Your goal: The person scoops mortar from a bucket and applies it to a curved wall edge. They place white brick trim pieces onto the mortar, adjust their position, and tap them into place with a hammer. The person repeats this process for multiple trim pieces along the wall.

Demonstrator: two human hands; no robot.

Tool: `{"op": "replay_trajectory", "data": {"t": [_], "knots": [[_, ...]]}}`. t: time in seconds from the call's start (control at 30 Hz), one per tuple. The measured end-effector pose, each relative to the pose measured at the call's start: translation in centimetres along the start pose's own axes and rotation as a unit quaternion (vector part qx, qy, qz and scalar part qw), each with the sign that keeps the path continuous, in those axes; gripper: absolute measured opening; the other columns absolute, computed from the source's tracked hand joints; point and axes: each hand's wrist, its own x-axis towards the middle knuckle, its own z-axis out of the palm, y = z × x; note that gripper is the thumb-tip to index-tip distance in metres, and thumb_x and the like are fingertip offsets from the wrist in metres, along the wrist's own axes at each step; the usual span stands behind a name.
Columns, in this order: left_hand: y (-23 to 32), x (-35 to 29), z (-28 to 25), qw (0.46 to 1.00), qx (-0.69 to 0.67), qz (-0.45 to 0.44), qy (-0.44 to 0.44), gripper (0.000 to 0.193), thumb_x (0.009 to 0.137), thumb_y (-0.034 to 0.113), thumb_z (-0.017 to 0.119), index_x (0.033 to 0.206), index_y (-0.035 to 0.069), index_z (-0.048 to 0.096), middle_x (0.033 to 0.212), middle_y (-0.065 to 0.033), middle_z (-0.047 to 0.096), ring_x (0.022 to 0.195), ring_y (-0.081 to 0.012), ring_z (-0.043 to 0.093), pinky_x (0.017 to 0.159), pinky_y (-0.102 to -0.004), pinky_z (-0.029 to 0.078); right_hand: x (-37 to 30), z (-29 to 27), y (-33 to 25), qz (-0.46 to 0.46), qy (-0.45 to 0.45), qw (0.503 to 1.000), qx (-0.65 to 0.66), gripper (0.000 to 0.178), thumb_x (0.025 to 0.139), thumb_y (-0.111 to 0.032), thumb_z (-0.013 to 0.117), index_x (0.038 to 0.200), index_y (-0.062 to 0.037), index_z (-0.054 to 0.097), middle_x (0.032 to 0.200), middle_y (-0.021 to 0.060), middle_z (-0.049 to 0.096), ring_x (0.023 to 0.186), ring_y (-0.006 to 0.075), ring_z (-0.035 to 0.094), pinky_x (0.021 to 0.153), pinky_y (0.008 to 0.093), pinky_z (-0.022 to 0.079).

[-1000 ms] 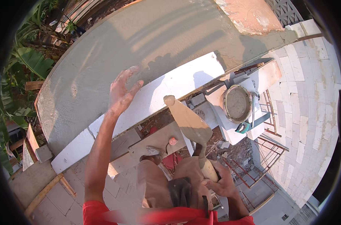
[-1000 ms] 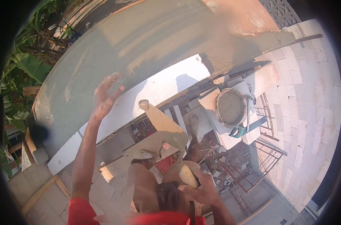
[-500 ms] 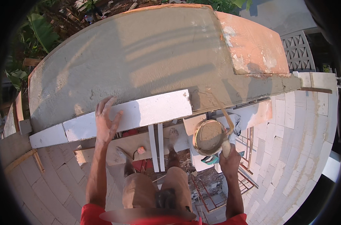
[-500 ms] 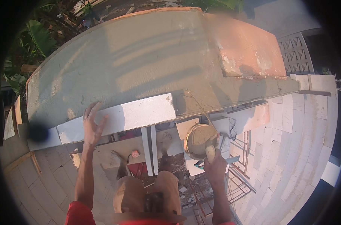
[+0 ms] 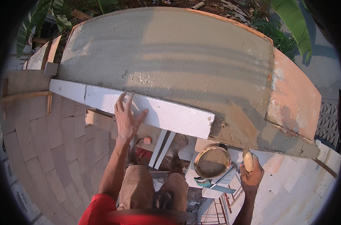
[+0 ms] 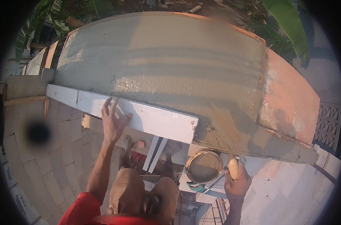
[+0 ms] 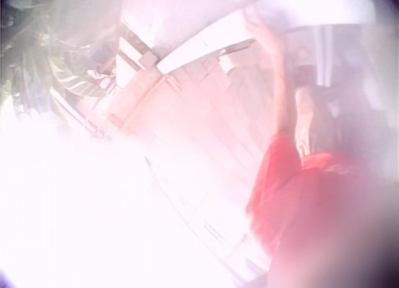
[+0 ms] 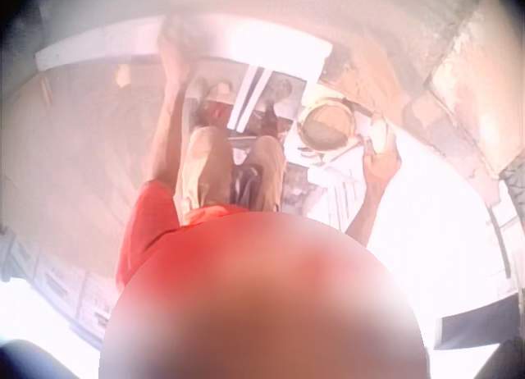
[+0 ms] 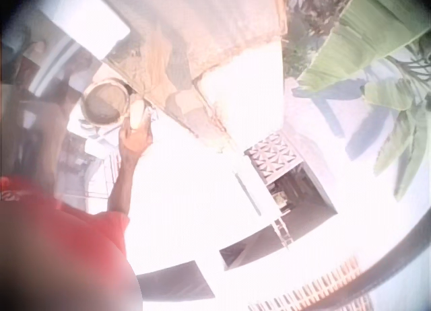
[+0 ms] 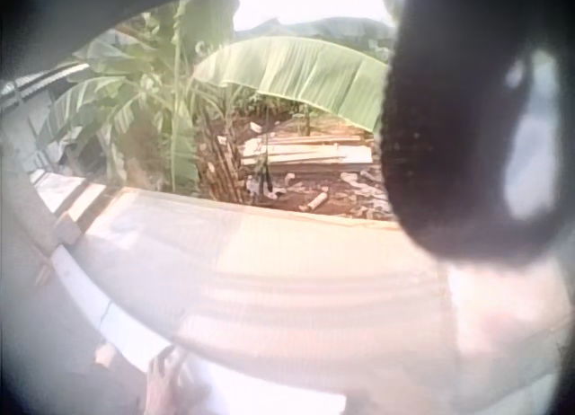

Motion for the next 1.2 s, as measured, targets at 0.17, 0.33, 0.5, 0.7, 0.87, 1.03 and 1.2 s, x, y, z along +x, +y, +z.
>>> {"op": "replay_trajectory", "data": {"t": [0.17, 0.33, 0.5, 0.7, 0.87, 1.03, 1.2], "knots": [[-0.5, -0.4, 0.2, 1.0, -0.01, -0.011, -0.021, 0.084, 0.082, 0.036, 0.086, 0.154, 0.014, 0.049, 0.158, -0.0193, 0.037, 0.144, -0.0451, 0.035, 0.116, -0.0588, 0.039, 4.5, 1.7, -2.3, -0.042, -0.04, 0.997, -0.057, 0.046, 0.086, -0.009, 0.076, 0.128, 0.0, 0.06, 0.107, 0.0227, 0.071, 0.096, 0.0434, 0.069, 0.087, 0.0498, 0.051], [-0.2, -0.4, -0.2, 1.0, -0.002, -0.016, -0.026, 0.084, 0.082, 0.039, 0.086, 0.154, 0.014, 0.049, 0.159, -0.0169, 0.037, 0.144, -0.044, 0.035, 0.118, -0.0572, 0.039, 8.0, 3.5, -7.7, -0.051, -0.099, 0.992, -0.06, 0.048, 0.088, -0.014, 0.076, 0.13, -0.0032, 0.058, 0.116, 0.0221, 0.07, 0.104, 0.0429, 0.068, 0.092, 0.0498, 0.05], [-1.8, 0.1, -2.2, 0.998, -0.029, -0.013, -0.058, 0.083, 0.083, 0.04, 0.085, 0.153, 0.014, 0.049, 0.158, -0.0155, 0.039, 0.145, -0.0417, 0.035, 0.12, -0.0555, 0.037, 12.6, 5.5, -14.2, -0.109, -0.134, 0.985, 0.011, 0.051, 0.09, -0.025, 0.075, 0.133, -0.0058, 0.056, 0.124, 0.0182, 0.068, 0.114, 0.0412, 0.064, 0.1, 0.0486, 0.045], [-11.7, 2.6, -6.8, 0.999, 0.002, -0.052, 0.009, 0.083, 0.084, 0.038, 0.085, 0.154, 0.014, 0.049, 0.161, -0.0145, 0.039, 0.151, -0.0402, 0.031, 0.124, -0.0572, 0.03, 19.2, 8.0, -22.8, -0.195, -0.206, 0.959, 0.01, 0.051, 0.087, -0.025, 0.076, 0.131, -0.003, 0.062, 0.125, 0.0171, 0.068, 0.11, 0.0368, 0.065, 0.098, 0.0453, 0.049], [-21.5, 6.9, -10.8, 0.995, 0.085, -0.037, -0.029, 0.094, 0.079, 0.053, 0.084, 0.157, 0.015, 0.046, 0.163, -0.0116, 0.037, 0.154, -0.0416, 0.024, 0.126, -0.0628, 0.022, 26.8, 12.9, -30.4, -0.224, -0.406, 0.881, 0.09, 0.051, 0.087, -0.031, 0.079, 0.129, -0.0039, 0.069, 0.119, 0.0166, 0.071, 0.101, 0.0257, 0.067, 0.091, 0.0406, 0.052], [-27.6, 10.8, -12.8, 0.989, 0.086, 0.024, -0.118, 0.1, 0.066, 0.062, 0.087, 0.152, 0.023, 0.055, 0.163, -0.0032, 0.039, 0.156, -0.041, 0.019, 0.127, -0.0642, 0.016, 30.5, 15.5, -38.2, -0.153, -0.49, 0.858, -0.015, 0.055, 0.09, -0.039, 0.077, 0.13, -0.0022, 0.071, 0.095, 0.0145, 0.071, 0.076, 0.0189, 0.066, 0.069, 0.0344, 0.053], [-28.9, 11.1, -12.7, 0.987, 0.043, 0.048, -0.146, 0.1, 0.063, 0.058, 0.088, 0.151, 0.022, 0.057, 0.162, -0.0021, 0.04, 0.155, -0.0414, 0.019, 0.127, -0.062, 0.024, 32.5, 18.5, -42.7, -0.173, -0.507, 0.844, -0.036, 0.049, 0.092, -0.035, 0.075, 0.121, 0.0042, 0.073, 0.079, 0.0075, 0.067, 0.058, 0.0121, 0.058, 0.053, 0.0315, 0.048]]}}
